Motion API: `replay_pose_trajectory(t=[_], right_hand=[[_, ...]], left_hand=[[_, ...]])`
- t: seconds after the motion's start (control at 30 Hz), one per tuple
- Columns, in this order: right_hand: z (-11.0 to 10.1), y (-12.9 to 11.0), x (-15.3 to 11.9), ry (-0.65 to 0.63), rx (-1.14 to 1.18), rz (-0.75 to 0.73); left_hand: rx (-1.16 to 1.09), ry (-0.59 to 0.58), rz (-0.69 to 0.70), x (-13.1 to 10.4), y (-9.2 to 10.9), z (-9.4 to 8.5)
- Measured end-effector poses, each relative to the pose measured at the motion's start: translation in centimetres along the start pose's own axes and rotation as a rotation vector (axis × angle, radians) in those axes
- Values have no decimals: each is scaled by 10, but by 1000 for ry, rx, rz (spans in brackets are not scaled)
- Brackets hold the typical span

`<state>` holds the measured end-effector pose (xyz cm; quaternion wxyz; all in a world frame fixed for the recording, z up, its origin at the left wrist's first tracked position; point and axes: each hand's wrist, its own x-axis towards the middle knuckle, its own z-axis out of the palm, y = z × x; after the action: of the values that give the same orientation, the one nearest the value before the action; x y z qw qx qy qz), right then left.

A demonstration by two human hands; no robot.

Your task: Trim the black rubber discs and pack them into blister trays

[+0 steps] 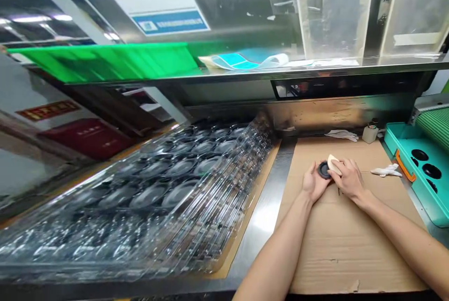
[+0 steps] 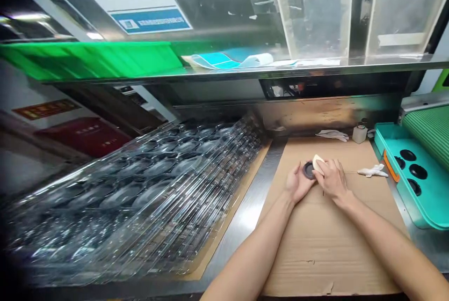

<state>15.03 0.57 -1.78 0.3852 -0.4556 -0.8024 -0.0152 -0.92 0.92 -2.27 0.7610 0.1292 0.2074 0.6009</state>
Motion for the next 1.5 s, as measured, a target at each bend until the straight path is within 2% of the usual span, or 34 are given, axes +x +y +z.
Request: replay_pose_trajectory(t=[0.13, 0.23, 0.37, 0.47, 0.6, 0.67, 0.73, 0.8, 0.87, 0.93, 1.0, 1.1, 1.2, 1.33, 1.5], right_hand=[[23, -27, -13, -36, -20, -36], [20, -28, -12, -77, -46, -78], [10, -20, -2, -35, -95, 20], [8, -22, -4, -134, -87, -62], [11, -27, -10, -95, -138, -9], [11, -23, -10, -150, -139, -57], [8, -12, -7, -158, -160, -23], [1, 0, -4, -88, -154, 61], [-9, 8, -3, -7, -71, 77], [-18, 8, -4, -11, 46, 17], [-23, 4, -6, -124, 111, -52], [-21, -5, -8, -271, 86, -85], [-15, -10, -6, -267, 80, -88], [-6, -17, -6, -288, 203, -216], [10, -21, -6, -138, 274, -365]], left_hand=[[-74, 91, -55, -2, 0, 4], [-67, 80, -69, -1, -3, 6], [0, 61, -51, 2, -7, 8], [16, 73, -53, 3, -8, 7], [57, 55, -53, 1, -8, 4], [63, 66, -61, 0, -7, 3], [70, 85, -54, -1, -6, 3], [90, 82, -47, -2, -6, 4], [104, 72, -44, -2, -6, 4], [111, 80, -22, -2, -6, 4], [117, 94, -9, -2, -6, 3], [174, 78, -6, -4, -9, 3], [234, 84, 79, -6, -15, 3], [263, 163, 236, -15, -18, -3], [282, 191, 339, -28, -13, -15]])
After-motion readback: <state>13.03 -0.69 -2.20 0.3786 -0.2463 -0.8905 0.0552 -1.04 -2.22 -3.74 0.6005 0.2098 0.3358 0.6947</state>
